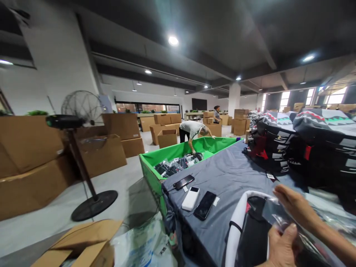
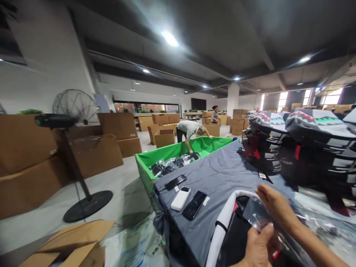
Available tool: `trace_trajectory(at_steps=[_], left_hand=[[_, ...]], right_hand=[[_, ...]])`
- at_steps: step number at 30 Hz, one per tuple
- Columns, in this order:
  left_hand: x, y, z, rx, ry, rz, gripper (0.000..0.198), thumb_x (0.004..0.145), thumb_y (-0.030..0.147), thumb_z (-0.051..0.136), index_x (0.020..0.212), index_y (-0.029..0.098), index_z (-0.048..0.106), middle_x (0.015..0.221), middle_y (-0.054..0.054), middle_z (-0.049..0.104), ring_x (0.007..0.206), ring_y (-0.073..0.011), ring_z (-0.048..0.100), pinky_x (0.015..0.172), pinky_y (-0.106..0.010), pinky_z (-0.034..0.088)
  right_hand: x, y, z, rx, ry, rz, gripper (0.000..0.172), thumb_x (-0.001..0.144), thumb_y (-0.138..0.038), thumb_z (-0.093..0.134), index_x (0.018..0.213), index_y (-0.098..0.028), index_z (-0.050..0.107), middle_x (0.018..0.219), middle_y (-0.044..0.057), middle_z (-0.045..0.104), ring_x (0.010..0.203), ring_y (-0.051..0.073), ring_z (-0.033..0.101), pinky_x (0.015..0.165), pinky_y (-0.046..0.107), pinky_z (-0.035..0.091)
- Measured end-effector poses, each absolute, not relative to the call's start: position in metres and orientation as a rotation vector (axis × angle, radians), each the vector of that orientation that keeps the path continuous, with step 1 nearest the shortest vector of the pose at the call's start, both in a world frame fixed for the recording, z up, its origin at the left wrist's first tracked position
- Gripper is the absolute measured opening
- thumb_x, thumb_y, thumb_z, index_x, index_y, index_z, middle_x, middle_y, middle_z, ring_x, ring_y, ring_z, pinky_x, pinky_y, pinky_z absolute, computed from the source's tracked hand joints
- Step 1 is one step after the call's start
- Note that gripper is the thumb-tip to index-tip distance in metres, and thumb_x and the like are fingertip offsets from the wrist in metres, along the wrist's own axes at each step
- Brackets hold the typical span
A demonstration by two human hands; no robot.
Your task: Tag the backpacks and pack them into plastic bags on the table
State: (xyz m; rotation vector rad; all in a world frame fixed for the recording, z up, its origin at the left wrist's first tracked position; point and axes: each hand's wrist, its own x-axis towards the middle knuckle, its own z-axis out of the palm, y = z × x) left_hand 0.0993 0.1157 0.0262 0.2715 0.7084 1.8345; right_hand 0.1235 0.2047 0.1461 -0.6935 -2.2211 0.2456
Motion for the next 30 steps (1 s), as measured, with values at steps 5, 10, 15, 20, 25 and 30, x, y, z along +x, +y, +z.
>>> trace_trajectory(at_steps=[5, 10, 15, 20, 25, 30], left_hand=[[0.054, 0.082, 0.007, 0.213, 0.901, 1.962, 0.056, 0.050, 0.062, 0.090, 0.064, 0.016, 0.062, 0.053, 0.000, 0.056, 0.048, -0.0105, 0.046, 0.053, -0.025, 0.033], [0.017, 0.045, 0.002, 0.242, 0.999, 1.966, 0.068, 0.037, 0.069, 0.093, 0.066, 0.016, 0.060, 0.052, 0.004, 0.053, 0.050, -0.0092, 0.044, 0.055, -0.024, 0.034], [0.019, 0.035, 0.012, 0.390, 1.076, 1.945, 0.070, 0.047, 0.075, 0.087, 0.059, 0.021, 0.045, 0.054, 0.007, 0.044, 0.055, -0.0099, 0.041, 0.059, -0.025, 0.035], [-0.004, 0.031, 0.011, 0.894, 1.578, 1.804, 0.069, 0.070, 0.079, 0.068, 0.051, 0.023, 0.034, 0.050, 0.005, 0.036, 0.055, -0.0116, 0.037, 0.061, -0.028, 0.037], [-0.003, 0.014, 0.020, 1.833, 2.263, 1.679, 0.046, 0.087, 0.021, 0.061, 0.133, 0.020, 0.058, 0.132, -0.016, 0.061, 0.120, -0.0313, 0.056, 0.100, -0.047, 0.047], [-0.006, 0.031, 0.043, 2.317, 2.430, 1.325, 0.052, 0.083, 0.008, 0.058, 0.133, 0.021, 0.057, 0.110, -0.008, 0.066, 0.106, -0.0276, 0.059, 0.104, -0.051, 0.045]], right_hand=[[0.086, 0.193, 0.113, -0.730, -2.261, 0.545, 0.033, 0.085, -0.054, 0.044, 0.081, -0.025, 0.058, 0.072, 0.005, 0.068, 0.066, 0.021, 0.064, 0.066, 0.032, 0.054], [0.110, 0.148, 0.072, -0.614, -2.368, 0.647, 0.040, 0.083, -0.054, 0.060, 0.109, -0.025, 0.068, 0.100, 0.008, 0.072, 0.087, 0.024, 0.069, 0.078, 0.034, 0.056], [0.145, 0.113, 0.056, -0.747, -2.418, 1.046, 0.043, 0.080, -0.063, 0.062, 0.068, -0.022, 0.063, 0.066, 0.002, 0.062, 0.065, 0.019, 0.059, 0.062, 0.028, 0.049], [0.169, 0.148, 0.042, -1.049, -1.980, 1.237, 0.052, 0.078, -0.074, 0.051, 0.072, -0.023, 0.056, 0.060, 0.001, 0.058, 0.054, 0.018, 0.053, 0.051, 0.028, 0.044], [0.155, 0.150, 0.049, -1.194, -1.866, 0.820, 0.045, 0.081, -0.069, 0.040, 0.073, -0.026, 0.051, 0.062, 0.002, 0.061, 0.059, 0.022, 0.061, 0.054, 0.032, 0.048], [0.142, 0.110, 0.070, -0.921, -2.329, 0.392, 0.034, 0.082, -0.053, 0.053, 0.100, -0.026, 0.059, 0.071, 0.001, 0.069, 0.058, 0.023, 0.067, 0.055, 0.031, 0.049]])
